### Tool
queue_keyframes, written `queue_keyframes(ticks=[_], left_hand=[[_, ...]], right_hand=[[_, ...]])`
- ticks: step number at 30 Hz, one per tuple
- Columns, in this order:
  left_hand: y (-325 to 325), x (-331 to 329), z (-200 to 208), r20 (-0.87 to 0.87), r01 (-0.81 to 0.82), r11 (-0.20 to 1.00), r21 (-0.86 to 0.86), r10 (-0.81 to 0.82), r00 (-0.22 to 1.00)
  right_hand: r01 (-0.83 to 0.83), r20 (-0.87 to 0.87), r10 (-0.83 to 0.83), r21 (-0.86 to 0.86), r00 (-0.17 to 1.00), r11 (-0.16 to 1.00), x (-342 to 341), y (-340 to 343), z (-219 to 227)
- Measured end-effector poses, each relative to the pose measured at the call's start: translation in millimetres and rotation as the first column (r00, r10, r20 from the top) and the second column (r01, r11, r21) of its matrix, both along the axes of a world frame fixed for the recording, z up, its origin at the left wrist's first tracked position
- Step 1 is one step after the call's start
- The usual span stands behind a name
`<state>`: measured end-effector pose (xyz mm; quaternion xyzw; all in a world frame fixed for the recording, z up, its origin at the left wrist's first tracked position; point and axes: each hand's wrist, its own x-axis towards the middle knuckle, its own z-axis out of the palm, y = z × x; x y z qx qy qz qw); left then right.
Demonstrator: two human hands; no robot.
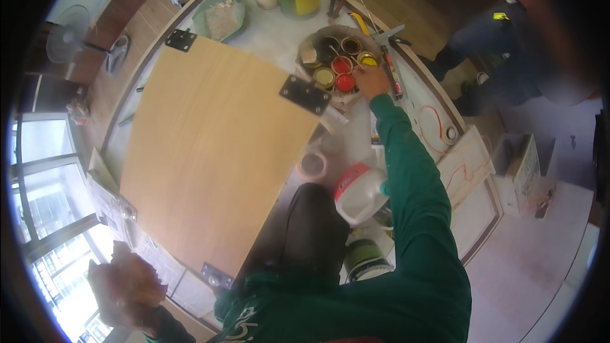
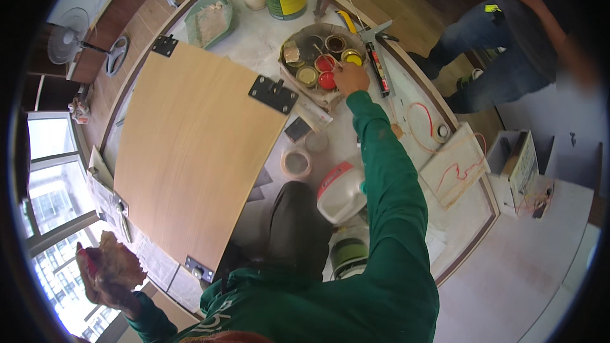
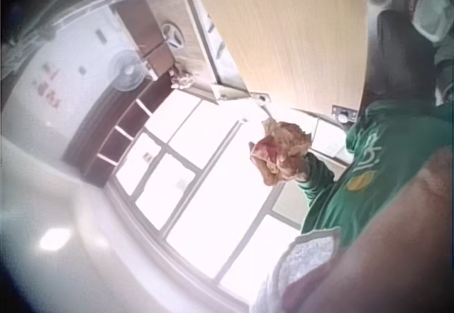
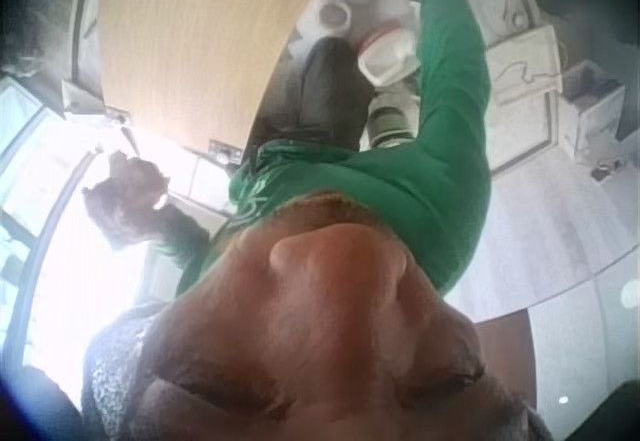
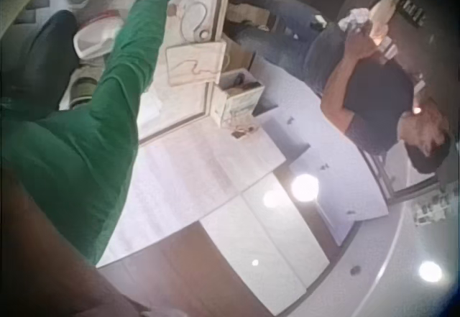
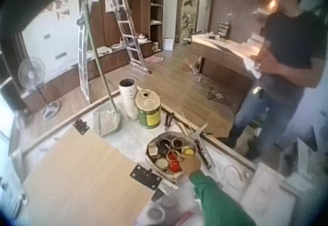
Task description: The person applies a finish to a wooden board using a brush and a small container, then wipes the surface with a cloth. The person also uses sandpaper to smooth the board and continues wiping it down.
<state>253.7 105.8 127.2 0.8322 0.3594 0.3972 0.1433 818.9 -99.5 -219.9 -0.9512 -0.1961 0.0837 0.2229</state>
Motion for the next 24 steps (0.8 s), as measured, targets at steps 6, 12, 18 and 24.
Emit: queue_keyframes(ticks=[6,12,18,24], left_hand=[[28.5,29.0,-9.6,-0.035,-0.038,0.995,-0.095,0.035,0.999],[52.5,44.4,-21.3,-0.058,-0.043,0.996,-0.081,0.039,0.998],[67.1,39.7,-16.7,0.129,-0.084,0.987,-0.138,0.103,0.986],[60.7,39.6,-10.5,-0.159,0.084,0.963,0.257,-0.043,0.986]], right_hand=[[-0.056,-0.075,0.036,-0.282,0.997,0.958,35.1,47.6,-33.0],[-0.081,-0.017,0.079,-0.282,0.997,0.956,33.0,37.5,-47.3],[-0.082,-0.082,0.078,-0.058,0.994,0.995,-3.3,20.0,3.3],[-0.358,-0.199,0.329,-0.129,0.923,0.925,-75.2,9.6,-14.7]])
